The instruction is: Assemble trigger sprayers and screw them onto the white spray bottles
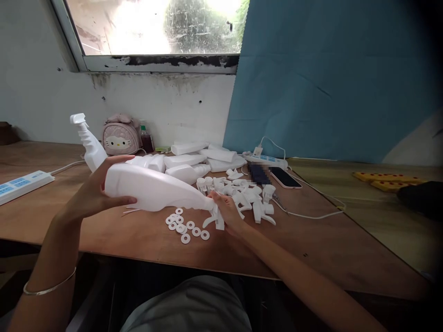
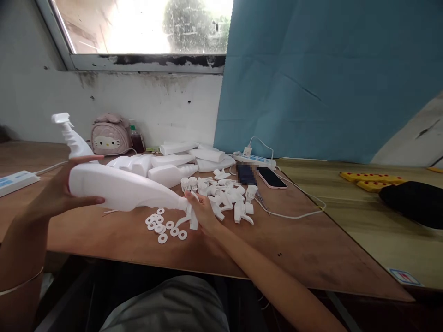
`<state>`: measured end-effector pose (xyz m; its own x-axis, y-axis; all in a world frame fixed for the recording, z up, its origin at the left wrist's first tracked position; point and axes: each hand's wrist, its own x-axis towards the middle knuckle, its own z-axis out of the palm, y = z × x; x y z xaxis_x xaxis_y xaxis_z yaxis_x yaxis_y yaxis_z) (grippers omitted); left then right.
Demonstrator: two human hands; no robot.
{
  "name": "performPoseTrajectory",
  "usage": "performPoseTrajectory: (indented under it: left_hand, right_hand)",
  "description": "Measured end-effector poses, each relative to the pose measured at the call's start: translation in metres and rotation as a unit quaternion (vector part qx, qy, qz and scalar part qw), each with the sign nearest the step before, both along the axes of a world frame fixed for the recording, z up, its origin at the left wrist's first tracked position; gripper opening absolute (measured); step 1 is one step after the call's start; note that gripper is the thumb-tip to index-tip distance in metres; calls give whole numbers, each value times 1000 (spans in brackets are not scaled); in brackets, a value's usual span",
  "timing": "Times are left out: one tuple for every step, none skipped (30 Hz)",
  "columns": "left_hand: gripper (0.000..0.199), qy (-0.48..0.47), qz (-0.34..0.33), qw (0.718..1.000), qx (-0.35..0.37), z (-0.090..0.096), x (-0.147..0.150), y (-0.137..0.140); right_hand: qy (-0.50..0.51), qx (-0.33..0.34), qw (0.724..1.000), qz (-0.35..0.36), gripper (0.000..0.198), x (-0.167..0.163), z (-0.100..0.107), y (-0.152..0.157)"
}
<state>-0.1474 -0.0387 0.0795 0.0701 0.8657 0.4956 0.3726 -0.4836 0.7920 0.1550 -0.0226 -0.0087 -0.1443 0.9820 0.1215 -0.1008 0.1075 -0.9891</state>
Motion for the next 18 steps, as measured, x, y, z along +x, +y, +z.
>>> performPoseTrajectory:
  left_hand:
    - [72, -1, 3, 1000, -16, -3, -2, 0]
    - [62, -10, 6, 999, -34, -7, -4, 0]
    - [52, -20, 10, 998, -51, -12, -6, -1]
    - [45, -29, 19, 997, -64, -17, -7, -2]
    - [41, -35, 30, 996, -72, -21, -8, -4]
    - [38, -41, 41, 995, -82, -25, -7, -7]
    - [35, -48, 47, 993, -98, -28, -6, -11]
    - [33, -57, 51, 990, -122, -30, -4, -14]
    - [30, -69, 54, 985, -151, -32, -2, -17]
    - [29, -86, 58, 978, -183, -34, 0, -19]
    - [29, -105, 61, 969, -215, -36, 2, -20]
    - [30, -123, 62, 959, -248, -38, 3, -20]
    - [31, -139, 60, 948, -281, -40, 4, -20]
    - [31, -153, 54, 936, -312, -43, 4, -19]
    - [31, -163, 46, 924, -342, -46, 3, -19]
    - [32, -171, 38, 913, -369, -48, 2, -18]
    - [32, -175, 35, 903, -392, -51, 1, -18]
    - [33, -173, 35, 894, -412, -53, 1, -18]
  right_hand:
    - [-11, 17, 1000, -11, 47, 0, 0, 0]
    - [-25, 39, 999, -24, 47, 0, 0, -1]
    - [-43, 66, 996, -36, 46, 0, 0, -2]
    - [-62, 95, 992, -48, 45, -1, 1, -2]
    - [-80, 122, 987, -60, 44, -1, 1, -3]
    - [-99, 145, 982, -69, 44, -1, 2, -4]
    - [-118, 162, 977, -77, 44, -1, 2, -5]
    - [-139, 177, 971, -85, 44, -1, 3, -6]
    - [-161, 190, 964, -93, 43, -1, 3, -7]
    - [-183, 205, 956, -103, 42, 1, 4, -7]
    - [-206, 227, 945, -113, 40, 2, 4, -8]
    - [-229, 259, 931, -120, 37, 5, 5, -9]
    - [-253, 301, 911, -124, 34, 9, 6, -10]
    - [-279, 355, 884, -121, 31, 13, 7, -11]
    - [-304, 423, 847, -108, 29, 17, 9, -12]
    - [-340, 489, 798, -93, 27, 22, 12, -13]
    - [-381, 559, 733, -78, 24, 25, 15, -15]
    - [-394, 644, 651, -83, 21, 28, 19, -17]
